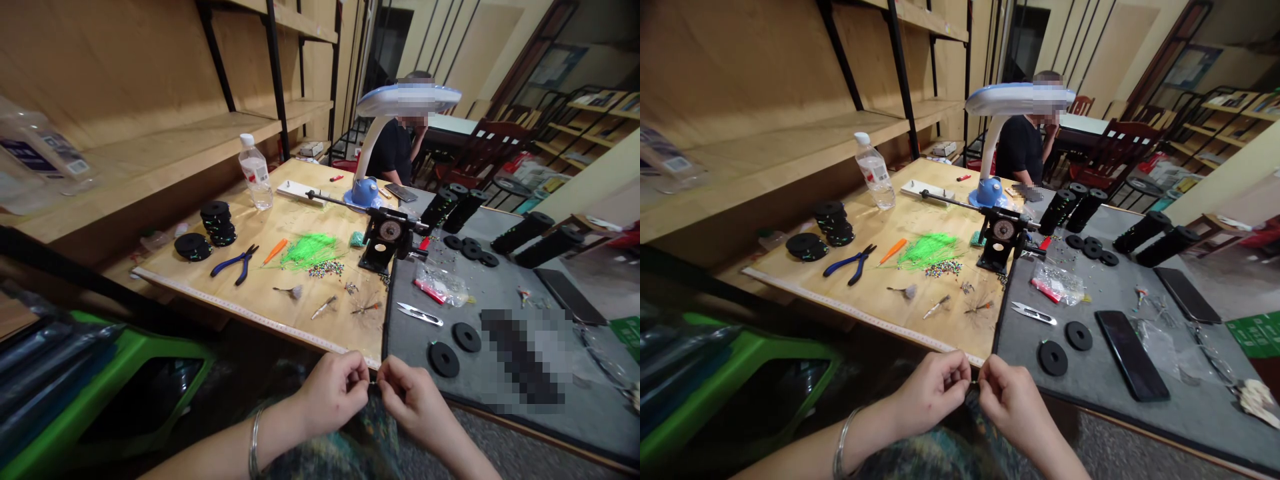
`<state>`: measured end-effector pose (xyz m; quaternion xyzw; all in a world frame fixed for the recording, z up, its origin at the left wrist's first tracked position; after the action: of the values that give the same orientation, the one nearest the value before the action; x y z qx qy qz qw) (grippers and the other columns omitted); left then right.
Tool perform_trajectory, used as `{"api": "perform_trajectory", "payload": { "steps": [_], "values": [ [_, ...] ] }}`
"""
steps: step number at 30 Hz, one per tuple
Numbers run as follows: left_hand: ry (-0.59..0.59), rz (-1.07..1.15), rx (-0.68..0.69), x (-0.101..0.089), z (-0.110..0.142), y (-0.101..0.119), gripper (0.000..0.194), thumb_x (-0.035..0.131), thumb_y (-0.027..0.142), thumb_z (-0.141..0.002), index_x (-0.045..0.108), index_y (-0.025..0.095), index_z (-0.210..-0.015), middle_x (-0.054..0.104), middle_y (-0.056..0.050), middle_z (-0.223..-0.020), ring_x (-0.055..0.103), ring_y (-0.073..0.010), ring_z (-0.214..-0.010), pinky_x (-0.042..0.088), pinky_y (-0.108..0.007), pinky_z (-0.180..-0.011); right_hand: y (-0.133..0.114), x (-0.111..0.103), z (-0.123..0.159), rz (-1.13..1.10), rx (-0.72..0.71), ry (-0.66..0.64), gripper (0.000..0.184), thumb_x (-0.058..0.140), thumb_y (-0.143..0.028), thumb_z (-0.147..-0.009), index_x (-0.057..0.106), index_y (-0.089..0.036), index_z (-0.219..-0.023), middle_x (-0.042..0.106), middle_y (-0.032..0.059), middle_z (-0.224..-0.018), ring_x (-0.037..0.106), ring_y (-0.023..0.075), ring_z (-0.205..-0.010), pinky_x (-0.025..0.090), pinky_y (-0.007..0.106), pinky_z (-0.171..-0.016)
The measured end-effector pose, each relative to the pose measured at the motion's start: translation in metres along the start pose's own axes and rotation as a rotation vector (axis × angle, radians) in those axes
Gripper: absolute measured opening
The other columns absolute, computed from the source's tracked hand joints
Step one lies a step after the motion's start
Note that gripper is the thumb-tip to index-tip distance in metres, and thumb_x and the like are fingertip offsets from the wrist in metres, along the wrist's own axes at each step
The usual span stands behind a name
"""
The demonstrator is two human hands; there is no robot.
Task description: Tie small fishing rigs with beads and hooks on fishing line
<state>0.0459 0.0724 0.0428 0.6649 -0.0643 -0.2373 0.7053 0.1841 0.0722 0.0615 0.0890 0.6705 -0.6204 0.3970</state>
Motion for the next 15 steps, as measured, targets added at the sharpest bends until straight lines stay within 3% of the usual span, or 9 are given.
{"api": "perform_trajectory", "payload": {
  "steps": [15],
  "values": [
    [0.005, 0.012, -0.014, -0.0019, -0.0008, -0.0002, 0.007, 0.050, 0.012, -0.073, 0.051, 0.017, -0.068, 0.043, 0.006, -0.055, 0.039, -0.0089, -0.050, 0.026, -0.020, -0.045, 0.0046, -0.0056, 0.0010, -0.020, -0.012, 0.058, 0.013, 0.045, -0.012, -0.075, 0.041, -0.022, -0.068, 0.036, -0.0086, -0.054, 0.037, 0.0099, -0.048, 0.025, 0.021, -0.048]
  ]
}}
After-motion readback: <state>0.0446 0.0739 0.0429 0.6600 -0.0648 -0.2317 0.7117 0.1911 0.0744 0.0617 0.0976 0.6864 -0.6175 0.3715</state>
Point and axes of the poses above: each hand's wrist, its own z-axis away from the middle knuckle, its own x-axis out of the palm, y = z × x, the point moved 5 cm from there along -z, towards the middle knuckle
